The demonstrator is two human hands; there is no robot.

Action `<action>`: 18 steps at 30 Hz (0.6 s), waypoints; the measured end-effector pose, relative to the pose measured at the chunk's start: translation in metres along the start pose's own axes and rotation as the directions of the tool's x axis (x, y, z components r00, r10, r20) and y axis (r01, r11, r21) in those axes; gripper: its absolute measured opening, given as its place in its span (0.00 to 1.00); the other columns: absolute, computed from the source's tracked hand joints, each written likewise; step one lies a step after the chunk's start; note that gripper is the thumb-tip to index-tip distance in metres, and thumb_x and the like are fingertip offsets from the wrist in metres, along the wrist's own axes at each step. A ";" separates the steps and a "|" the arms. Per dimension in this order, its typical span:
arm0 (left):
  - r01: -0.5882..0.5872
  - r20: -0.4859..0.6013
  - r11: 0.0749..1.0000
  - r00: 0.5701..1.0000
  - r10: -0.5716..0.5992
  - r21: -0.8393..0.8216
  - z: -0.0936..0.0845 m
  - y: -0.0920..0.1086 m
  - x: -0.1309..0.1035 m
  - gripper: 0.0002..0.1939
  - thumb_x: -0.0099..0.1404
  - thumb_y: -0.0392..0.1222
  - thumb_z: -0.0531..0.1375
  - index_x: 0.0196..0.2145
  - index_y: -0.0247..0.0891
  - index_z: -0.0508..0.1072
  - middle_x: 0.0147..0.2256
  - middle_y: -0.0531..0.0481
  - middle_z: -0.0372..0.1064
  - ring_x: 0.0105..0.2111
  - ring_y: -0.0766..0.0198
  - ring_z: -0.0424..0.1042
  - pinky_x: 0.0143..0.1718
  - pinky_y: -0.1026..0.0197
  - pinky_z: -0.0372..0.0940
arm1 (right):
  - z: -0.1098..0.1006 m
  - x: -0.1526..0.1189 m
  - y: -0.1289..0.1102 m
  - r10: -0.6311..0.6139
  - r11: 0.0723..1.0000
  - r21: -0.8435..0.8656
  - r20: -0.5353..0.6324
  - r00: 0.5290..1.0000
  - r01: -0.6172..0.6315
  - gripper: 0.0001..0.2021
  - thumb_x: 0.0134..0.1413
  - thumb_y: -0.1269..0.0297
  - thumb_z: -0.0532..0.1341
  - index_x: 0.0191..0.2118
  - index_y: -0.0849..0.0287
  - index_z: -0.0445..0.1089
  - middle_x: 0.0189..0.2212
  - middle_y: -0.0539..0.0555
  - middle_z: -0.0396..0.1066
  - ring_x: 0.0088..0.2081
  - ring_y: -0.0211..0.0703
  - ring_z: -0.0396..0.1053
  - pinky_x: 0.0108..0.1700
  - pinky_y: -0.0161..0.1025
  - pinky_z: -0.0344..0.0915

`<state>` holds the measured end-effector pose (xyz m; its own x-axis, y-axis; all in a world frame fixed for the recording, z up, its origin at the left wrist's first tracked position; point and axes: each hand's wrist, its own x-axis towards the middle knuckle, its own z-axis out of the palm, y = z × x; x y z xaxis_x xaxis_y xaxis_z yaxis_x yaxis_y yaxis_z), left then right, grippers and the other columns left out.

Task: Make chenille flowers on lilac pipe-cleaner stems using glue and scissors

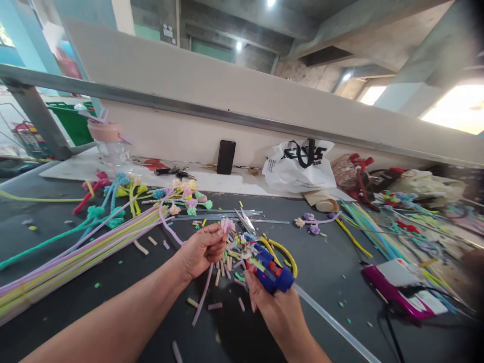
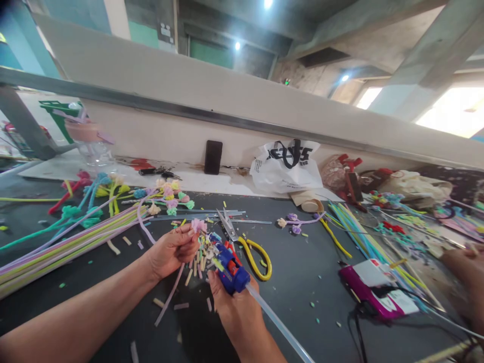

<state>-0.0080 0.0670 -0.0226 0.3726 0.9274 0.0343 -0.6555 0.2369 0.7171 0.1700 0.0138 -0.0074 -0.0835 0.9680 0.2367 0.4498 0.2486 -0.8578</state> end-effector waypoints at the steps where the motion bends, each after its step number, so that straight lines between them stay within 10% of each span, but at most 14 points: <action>1: -0.003 0.001 1.000 1.000 0.003 0.000 0.000 0.000 0.000 0.08 0.60 0.38 0.55 0.24 0.34 0.63 0.15 0.61 0.42 0.14 0.76 0.40 0.15 0.71 0.38 | 0.000 0.000 -0.001 -0.009 1.000 -0.006 -0.001 1.000 0.009 0.14 0.48 0.54 0.59 0.26 0.60 0.71 0.09 0.47 0.62 0.13 0.38 0.62 0.20 0.33 0.63; 18: 0.020 -0.007 1.000 1.000 -0.020 0.019 0.002 0.000 0.001 0.10 0.58 0.40 0.57 0.23 0.34 0.62 0.14 0.61 0.43 0.14 0.77 0.39 0.15 0.71 0.37 | -0.002 0.000 -0.004 -0.049 0.998 -0.035 -0.039 0.998 0.048 0.12 0.48 0.55 0.59 0.29 0.59 0.72 0.12 0.49 0.66 0.19 0.42 0.68 0.22 0.34 0.65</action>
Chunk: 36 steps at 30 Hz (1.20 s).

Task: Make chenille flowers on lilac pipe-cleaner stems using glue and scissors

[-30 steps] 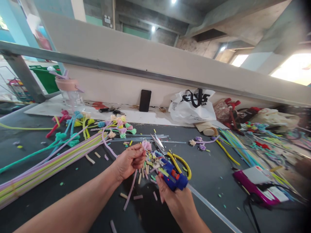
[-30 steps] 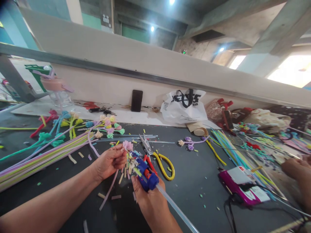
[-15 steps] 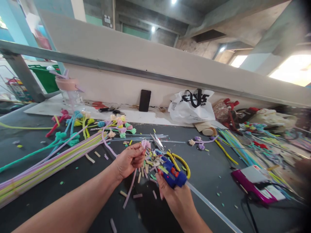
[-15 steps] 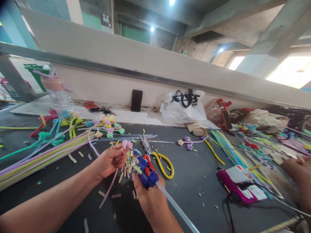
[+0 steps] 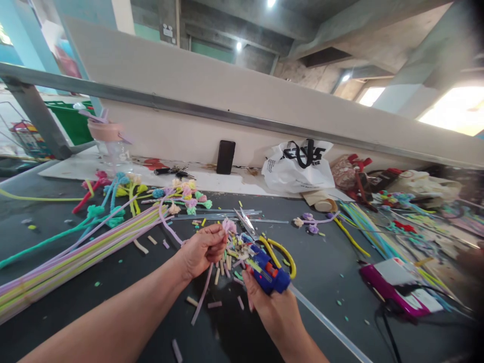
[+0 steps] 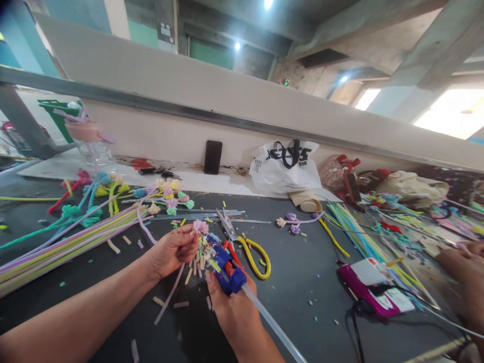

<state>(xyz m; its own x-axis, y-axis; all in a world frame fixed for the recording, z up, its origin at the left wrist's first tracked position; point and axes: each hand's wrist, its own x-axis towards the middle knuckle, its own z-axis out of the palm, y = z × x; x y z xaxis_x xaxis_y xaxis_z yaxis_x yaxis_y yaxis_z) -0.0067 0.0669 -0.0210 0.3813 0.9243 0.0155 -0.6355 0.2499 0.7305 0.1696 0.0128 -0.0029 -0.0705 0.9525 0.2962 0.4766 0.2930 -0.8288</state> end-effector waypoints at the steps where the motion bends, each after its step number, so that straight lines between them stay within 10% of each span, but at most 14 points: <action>1: 0.001 -0.003 1.000 1.000 -0.001 0.003 0.000 0.000 0.000 0.10 0.58 0.40 0.58 0.23 0.34 0.62 0.14 0.61 0.43 0.14 0.77 0.39 0.15 0.71 0.37 | 0.000 0.000 0.000 0.003 1.000 0.004 0.005 1.000 -0.003 0.12 0.48 0.54 0.59 0.28 0.58 0.72 0.11 0.49 0.65 0.18 0.42 0.67 0.22 0.34 0.65; 12: -0.015 0.001 0.999 1.000 0.015 0.030 -0.001 0.001 0.000 0.10 0.59 0.40 0.57 0.23 0.34 0.62 0.14 0.62 0.42 0.14 0.77 0.39 0.15 0.71 0.37 | -0.003 -0.001 -0.004 0.151 0.986 0.050 0.090 0.984 -0.156 0.17 0.49 0.49 0.57 0.25 0.60 0.67 0.09 0.47 0.60 0.13 0.37 0.61 0.18 0.33 0.61; 21: -0.012 -0.025 1.000 1.000 0.012 -0.003 -0.002 0.001 0.001 0.11 0.56 0.39 0.59 0.22 0.34 0.62 0.14 0.61 0.42 0.14 0.77 0.40 0.15 0.72 0.38 | -0.106 0.021 -0.002 -0.133 0.837 -0.541 -0.046 0.990 0.087 0.19 0.45 0.49 0.59 0.39 0.57 0.67 0.23 0.53 0.71 0.25 0.46 0.70 0.27 0.37 0.65; 28: -0.015 -0.004 1.000 1.000 0.015 0.023 -0.004 0.002 -0.001 0.10 0.57 0.40 0.59 0.23 0.34 0.63 0.14 0.61 0.43 0.14 0.77 0.41 0.14 0.72 0.38 | -0.121 -0.012 0.026 -0.186 0.641 -0.613 0.460 0.868 0.462 0.15 0.45 0.69 0.57 0.42 0.57 0.61 0.43 0.60 0.67 0.37 0.44 0.70 0.35 0.37 0.67; 36: -0.023 -0.006 1.000 1.000 0.023 0.018 -0.007 0.000 0.001 0.10 0.58 0.38 0.58 0.22 0.34 0.62 0.14 0.61 0.44 0.14 0.76 0.42 0.14 0.72 0.38 | -0.145 -0.021 0.032 -0.115 0.672 -0.598 0.498 0.859 0.437 0.24 0.37 0.75 0.54 0.46 0.59 0.55 0.46 0.60 0.62 0.43 0.44 0.66 0.45 0.39 0.64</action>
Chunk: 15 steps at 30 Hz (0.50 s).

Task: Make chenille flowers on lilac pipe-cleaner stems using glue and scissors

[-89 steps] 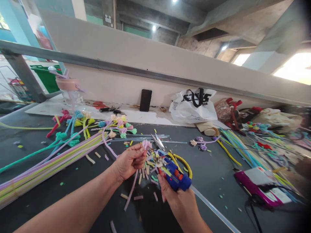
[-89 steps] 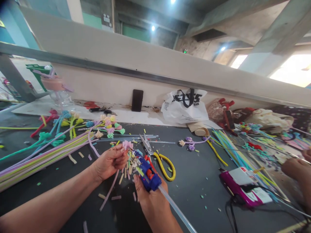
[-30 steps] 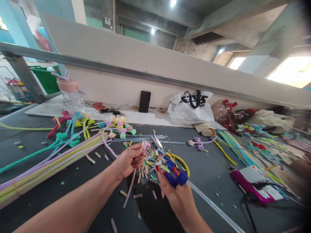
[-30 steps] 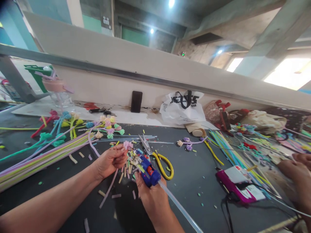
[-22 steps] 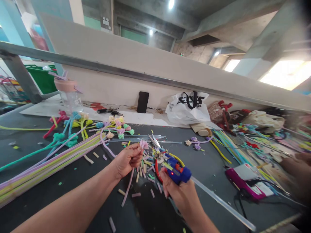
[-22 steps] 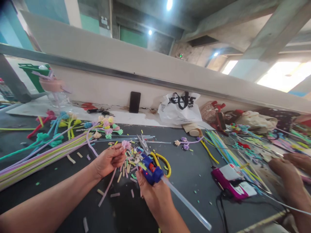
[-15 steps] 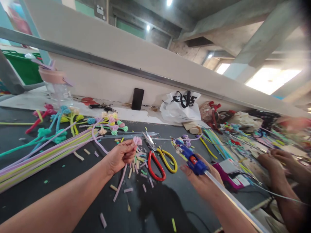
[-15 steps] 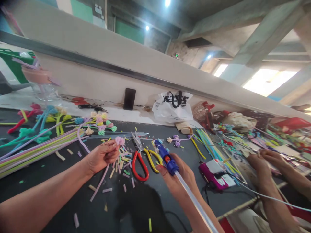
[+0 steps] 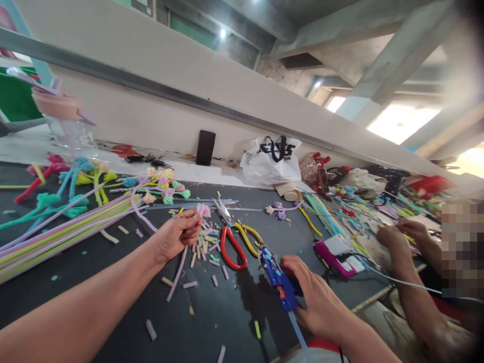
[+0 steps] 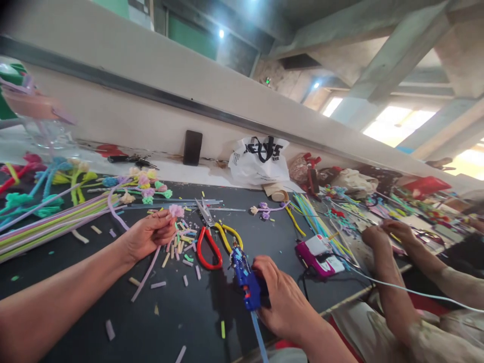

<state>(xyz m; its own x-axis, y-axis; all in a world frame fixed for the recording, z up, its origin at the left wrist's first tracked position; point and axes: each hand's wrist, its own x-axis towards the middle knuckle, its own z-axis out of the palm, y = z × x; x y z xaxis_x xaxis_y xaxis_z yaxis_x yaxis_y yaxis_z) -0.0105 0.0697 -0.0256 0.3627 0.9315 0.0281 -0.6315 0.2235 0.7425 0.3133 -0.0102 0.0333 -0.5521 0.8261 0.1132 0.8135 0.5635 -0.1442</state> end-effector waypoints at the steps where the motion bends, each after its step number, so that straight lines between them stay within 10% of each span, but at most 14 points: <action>1: 0.003 -0.005 1.000 1.000 -0.003 0.000 0.000 0.000 0.000 0.10 0.58 0.38 0.58 0.22 0.34 0.62 0.14 0.61 0.44 0.14 0.77 0.42 0.14 0.72 0.38 | 0.000 -0.002 0.003 0.007 1.000 -0.009 0.018 1.000 -0.007 0.25 0.36 0.76 0.53 0.46 0.59 0.56 0.47 0.60 0.62 0.45 0.44 0.66 0.46 0.40 0.63; 15: 0.012 0.005 1.000 1.000 -0.012 0.006 0.002 0.002 -0.001 0.10 0.57 0.39 0.59 0.22 0.34 0.63 0.14 0.61 0.43 0.14 0.76 0.41 0.14 0.72 0.38 | 0.001 0.010 0.015 -0.036 0.992 -0.114 0.175 0.984 0.056 0.28 0.33 0.79 0.49 0.47 0.57 0.60 0.51 0.58 0.62 0.53 0.46 0.60 0.56 0.52 0.50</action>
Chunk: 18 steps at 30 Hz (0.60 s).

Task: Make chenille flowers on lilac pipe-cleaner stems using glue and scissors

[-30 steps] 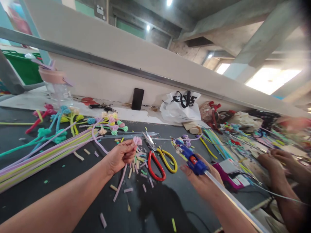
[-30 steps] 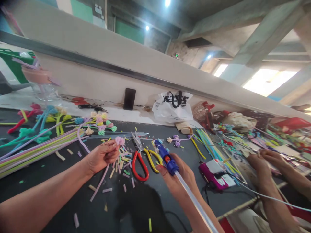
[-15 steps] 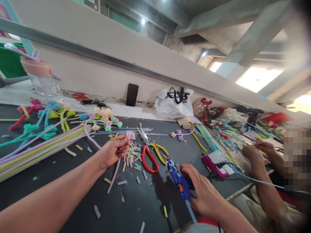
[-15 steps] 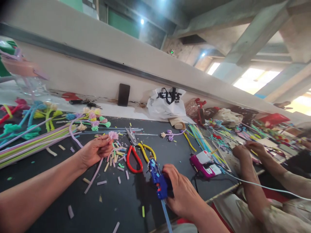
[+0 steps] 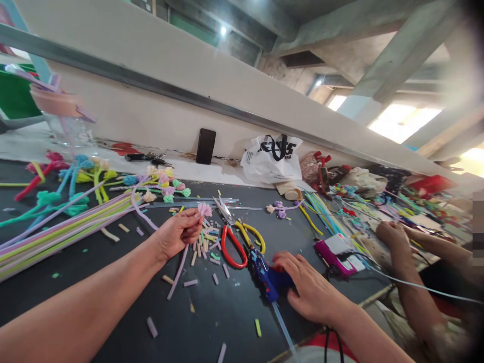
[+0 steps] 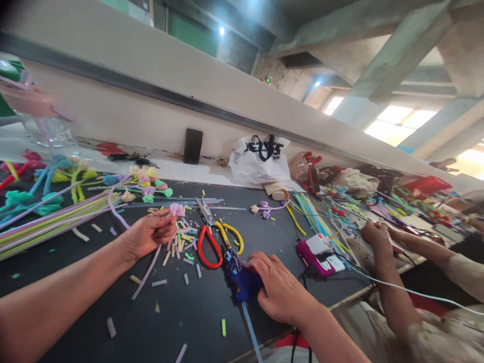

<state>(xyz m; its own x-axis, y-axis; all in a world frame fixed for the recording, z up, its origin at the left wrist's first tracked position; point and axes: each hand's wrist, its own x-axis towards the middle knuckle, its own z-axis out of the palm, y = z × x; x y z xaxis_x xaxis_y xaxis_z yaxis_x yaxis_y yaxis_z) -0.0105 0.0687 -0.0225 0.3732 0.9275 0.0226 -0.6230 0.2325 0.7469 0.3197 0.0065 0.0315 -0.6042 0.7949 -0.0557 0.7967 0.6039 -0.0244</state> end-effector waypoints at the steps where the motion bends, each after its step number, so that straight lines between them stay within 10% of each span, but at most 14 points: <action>1: -0.001 0.007 1.000 1.000 0.001 0.000 0.000 0.000 0.000 0.10 0.57 0.39 0.59 0.22 0.34 0.63 0.14 0.61 0.42 0.14 0.76 0.41 0.14 0.72 0.38 | -0.001 0.001 0.002 -0.012 1.000 0.004 0.000 1.000 0.012 0.29 0.32 0.80 0.49 0.47 0.57 0.60 0.51 0.58 0.61 0.53 0.46 0.59 0.56 0.51 0.50; 9: 0.013 0.042 1.000 0.999 -0.013 0.006 0.000 0.001 -0.001 0.10 0.59 0.39 0.57 0.22 0.34 0.62 0.14 0.61 0.43 0.14 0.76 0.41 0.15 0.71 0.38 | -0.020 0.044 -0.039 -0.118 0.984 0.100 -0.244 0.963 0.145 0.17 0.46 0.80 0.50 0.42 0.58 0.63 0.42 0.56 0.69 0.47 0.42 0.63 0.49 0.42 0.55; 18: 0.012 0.077 1.000 0.997 -0.010 -0.020 0.000 0.002 0.000 0.10 0.59 0.39 0.56 0.23 0.34 0.62 0.13 0.61 0.42 0.13 0.76 0.39 0.15 0.71 0.36 | 0.003 0.093 -0.094 -0.105 0.992 -0.060 0.040 0.994 0.108 0.06 0.52 0.73 0.53 0.31 0.60 0.67 0.29 0.54 0.71 0.34 0.42 0.67 0.39 0.41 0.50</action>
<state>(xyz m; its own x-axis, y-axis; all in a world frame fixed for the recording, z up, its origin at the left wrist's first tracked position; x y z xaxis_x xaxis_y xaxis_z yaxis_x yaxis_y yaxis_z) -0.0119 0.0687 -0.0208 0.4316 0.8996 0.0665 -0.6323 0.2491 0.7336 0.1889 0.0233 0.0260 -0.6838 0.7238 -0.0923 0.7247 0.6884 0.0299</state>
